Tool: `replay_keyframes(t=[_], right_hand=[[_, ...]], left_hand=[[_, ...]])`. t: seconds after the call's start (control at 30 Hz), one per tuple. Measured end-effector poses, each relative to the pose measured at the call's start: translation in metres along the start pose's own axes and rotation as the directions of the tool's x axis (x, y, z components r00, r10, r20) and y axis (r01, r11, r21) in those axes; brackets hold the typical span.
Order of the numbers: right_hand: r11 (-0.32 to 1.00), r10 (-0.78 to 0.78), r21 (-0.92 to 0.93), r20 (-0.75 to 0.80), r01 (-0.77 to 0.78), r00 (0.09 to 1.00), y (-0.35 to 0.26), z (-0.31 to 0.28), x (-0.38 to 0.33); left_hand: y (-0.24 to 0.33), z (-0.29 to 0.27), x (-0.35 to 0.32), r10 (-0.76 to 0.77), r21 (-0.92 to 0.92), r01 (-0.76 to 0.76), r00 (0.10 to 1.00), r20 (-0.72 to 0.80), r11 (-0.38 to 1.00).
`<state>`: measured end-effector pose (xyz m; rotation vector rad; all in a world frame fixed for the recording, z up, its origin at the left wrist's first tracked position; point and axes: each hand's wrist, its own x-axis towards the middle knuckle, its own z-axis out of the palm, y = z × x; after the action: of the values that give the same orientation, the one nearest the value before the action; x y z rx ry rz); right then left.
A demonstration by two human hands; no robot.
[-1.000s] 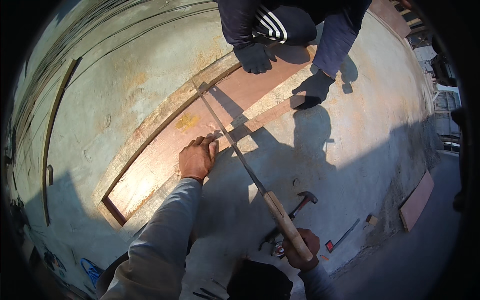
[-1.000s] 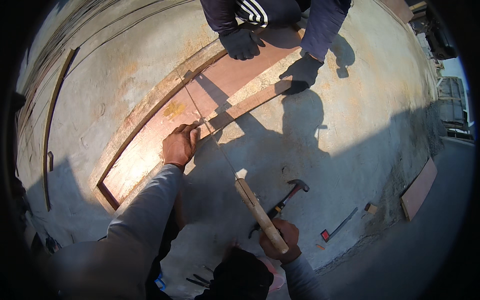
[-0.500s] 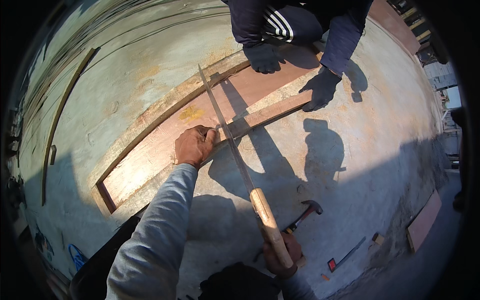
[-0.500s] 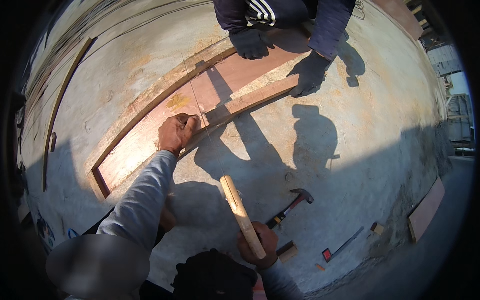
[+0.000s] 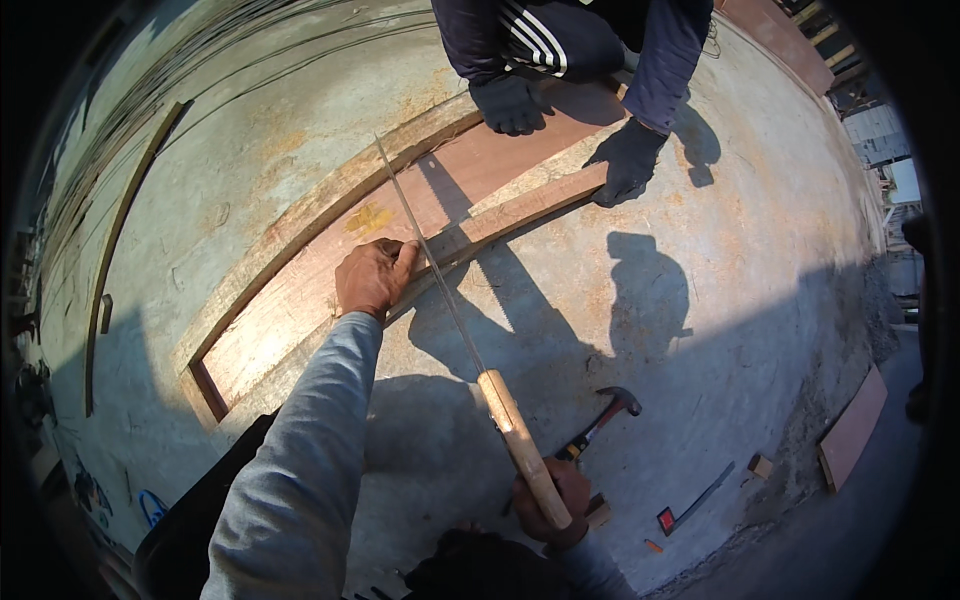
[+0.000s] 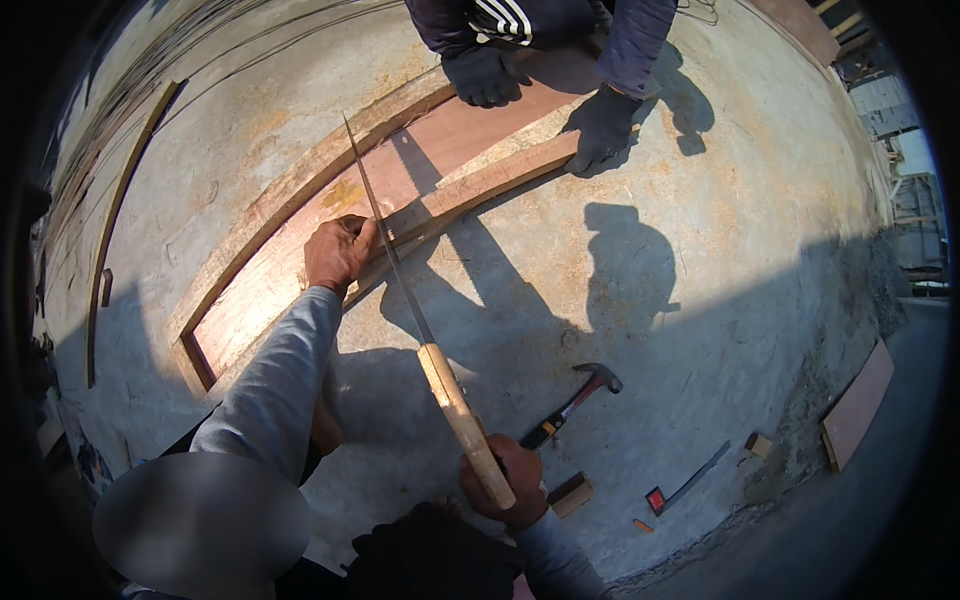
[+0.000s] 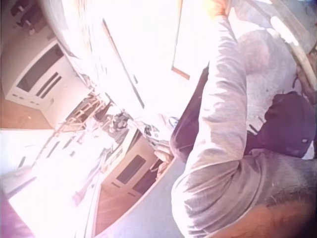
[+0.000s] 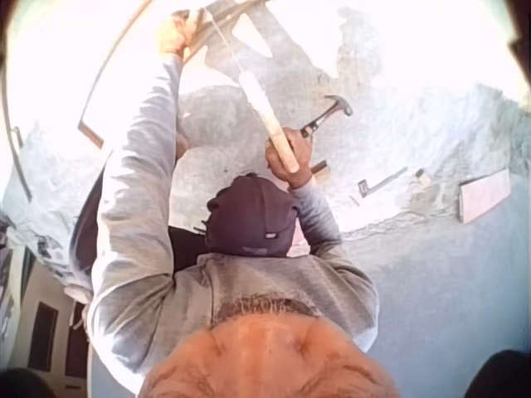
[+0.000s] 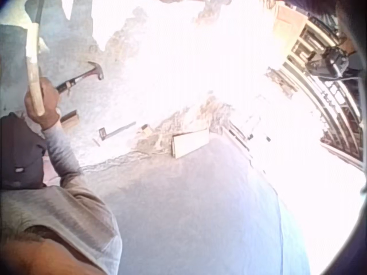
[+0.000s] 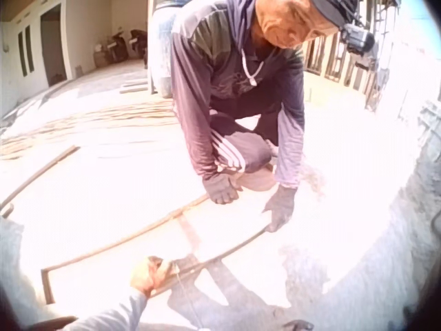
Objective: The person hammers nails into wooden planks to assemble a frame on the floor. They retrieve nails from a bucket, position the wood, and use a hand saw to cut a plank to size before nailing it into place.
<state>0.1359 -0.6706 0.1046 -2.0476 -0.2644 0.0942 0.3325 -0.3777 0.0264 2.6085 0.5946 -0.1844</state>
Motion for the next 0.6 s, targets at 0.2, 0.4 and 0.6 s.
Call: replay_keyframes(t=[0.2, 0.4, 0.6], right_hand=[[0.999, 0.036, 0.025, 0.006, -0.036, 0.999, -0.002, -0.003, -0.008], [0.997, 0.055, 0.047, 0.027, -0.056, 0.998, -0.009, -0.002, -0.003], [0.997, 0.072, 0.023, 0.02, -0.073, 0.997, -0.019, -0.002, 0.009]], left_hand=[[-0.003, 0.004, 0.001, 0.02, 0.0, -0.02, 0.999, -0.039, 1.0], [-0.003, 0.008, 0.0, 0.04, 0.047, -0.038, 0.998, -0.048, 0.998], [-0.006, 0.013, -0.003, 0.083, 0.079, -0.073, 0.989, -0.123, 0.994]])
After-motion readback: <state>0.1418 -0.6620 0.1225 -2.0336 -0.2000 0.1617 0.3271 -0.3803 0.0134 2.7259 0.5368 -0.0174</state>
